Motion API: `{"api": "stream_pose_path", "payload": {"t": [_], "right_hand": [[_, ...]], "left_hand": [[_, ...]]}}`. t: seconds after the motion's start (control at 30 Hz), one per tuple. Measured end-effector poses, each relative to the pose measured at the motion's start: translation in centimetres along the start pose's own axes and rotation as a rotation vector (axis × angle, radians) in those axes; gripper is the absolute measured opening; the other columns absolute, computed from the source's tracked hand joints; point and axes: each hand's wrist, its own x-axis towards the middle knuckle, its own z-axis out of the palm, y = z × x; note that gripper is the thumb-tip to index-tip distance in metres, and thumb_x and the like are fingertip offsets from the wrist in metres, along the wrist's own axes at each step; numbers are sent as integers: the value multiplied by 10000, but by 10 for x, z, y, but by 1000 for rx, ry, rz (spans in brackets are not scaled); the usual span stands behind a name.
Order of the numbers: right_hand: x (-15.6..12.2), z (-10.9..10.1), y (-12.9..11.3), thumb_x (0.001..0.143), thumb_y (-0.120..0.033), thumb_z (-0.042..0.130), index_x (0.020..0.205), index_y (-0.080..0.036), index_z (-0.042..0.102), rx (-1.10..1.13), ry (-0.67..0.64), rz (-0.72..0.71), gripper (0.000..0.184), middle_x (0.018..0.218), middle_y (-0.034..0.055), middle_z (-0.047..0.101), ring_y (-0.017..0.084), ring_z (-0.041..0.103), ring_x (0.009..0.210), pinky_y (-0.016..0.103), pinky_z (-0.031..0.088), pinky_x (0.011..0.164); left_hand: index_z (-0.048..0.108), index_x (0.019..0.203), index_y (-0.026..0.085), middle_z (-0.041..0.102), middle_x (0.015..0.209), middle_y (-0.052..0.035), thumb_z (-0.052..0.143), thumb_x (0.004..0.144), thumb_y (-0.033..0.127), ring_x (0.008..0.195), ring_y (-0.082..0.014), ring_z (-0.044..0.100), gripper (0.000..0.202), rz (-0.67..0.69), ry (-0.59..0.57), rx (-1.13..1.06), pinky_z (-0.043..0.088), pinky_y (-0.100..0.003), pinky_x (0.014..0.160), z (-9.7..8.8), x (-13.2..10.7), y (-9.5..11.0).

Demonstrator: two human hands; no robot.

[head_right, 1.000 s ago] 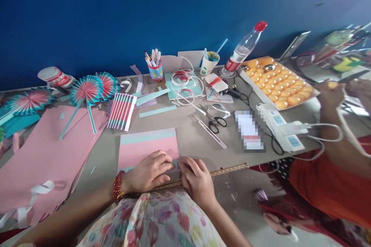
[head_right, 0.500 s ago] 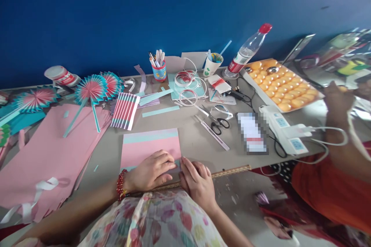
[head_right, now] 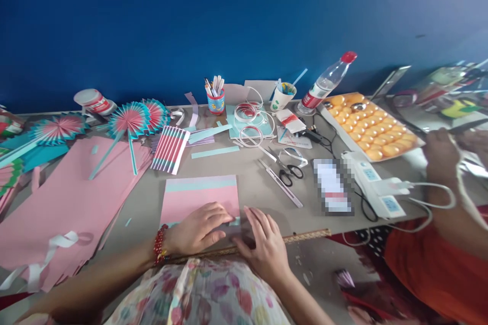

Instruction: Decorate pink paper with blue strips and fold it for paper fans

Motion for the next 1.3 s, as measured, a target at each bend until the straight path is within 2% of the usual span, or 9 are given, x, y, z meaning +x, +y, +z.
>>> {"api": "stream_pose_path", "payload": {"t": [0.07,0.2,0.37,0.57,0.83,1.03,1.17,1.23,1.3], "right_hand": [[5,7,-2,873,-470,579,1426,-134,408,-29,30,26,669,1174,155,647,295,608,1021,450,508,867],[15,13,-1,917,-305,487,1294,-169,517,19,-3,33,402,1079,121,689,260,644,930,419,518,838],[19,0,9,931,-237,468,1127,-200,584,152,-11,176,230,834,47,680,184,650,750,291,517,699],[18,-6,7,903,-235,475,997,-197,570,109,-53,265,139,690,-2,614,165,615,647,258,463,620],[9,-5,7,906,-198,429,929,-200,549,80,-60,267,122,770,41,657,193,624,730,291,458,679],[-9,-23,25,934,-376,506,1018,-196,578,289,120,546,211,903,77,677,180,644,755,270,502,683],[29,-30,35,919,-448,522,1017,-192,589,544,95,566,282,806,49,660,143,596,600,239,490,567],[68,-28,41,911,-451,519,966,-192,604,640,23,469,278,635,-1,596,136,560,544,230,462,531],[117,-21,49,892,-435,527,918,-191,619,674,-9,369,262,610,-8,591,138,572,562,236,474,568]], "left_hand": [[300,1442,189,592,1163,-118,410,985,289,1058,-236,536,481,14,1,31,448,-407,965,1,-2,-1],[95,1514,223,551,1276,-138,405,983,285,1144,-263,514,618,21,-9,79,427,-447,1004,2,-4,-2],[192,1472,187,571,1250,-143,444,972,320,1119,-259,529,575,20,-10,113,437,-416,983,3,-3,0],[305,1411,115,588,1228,-160,456,964,285,1110,-258,523,502,125,-13,300,405,-440,1016,15,-3,-2],[280,1433,111,598,1224,-145,454,976,306,1126,-254,506,526,126,14,317,404,-435,1028,22,-5,-5],[271,1464,123,617,1212,-136,470,967,331,1105,-235,532,573,126,3,327,393,-410,1027,19,-3,-3],[434,1380,167,570,1360,-73,448,985,353,1129,-205,509,437,215,-7,450,314,-400,1090,17,-3,1],[494,1331,188,517,1432,-31,430,991,393,1167,-194,485,403,251,-14,517,301,-387,1101,16,-4,2],[516,1316,204,477,1470,4,422,991,432,1190,-185,472,408,271,6,589,312,-372,1097,16,-4,2]]}}
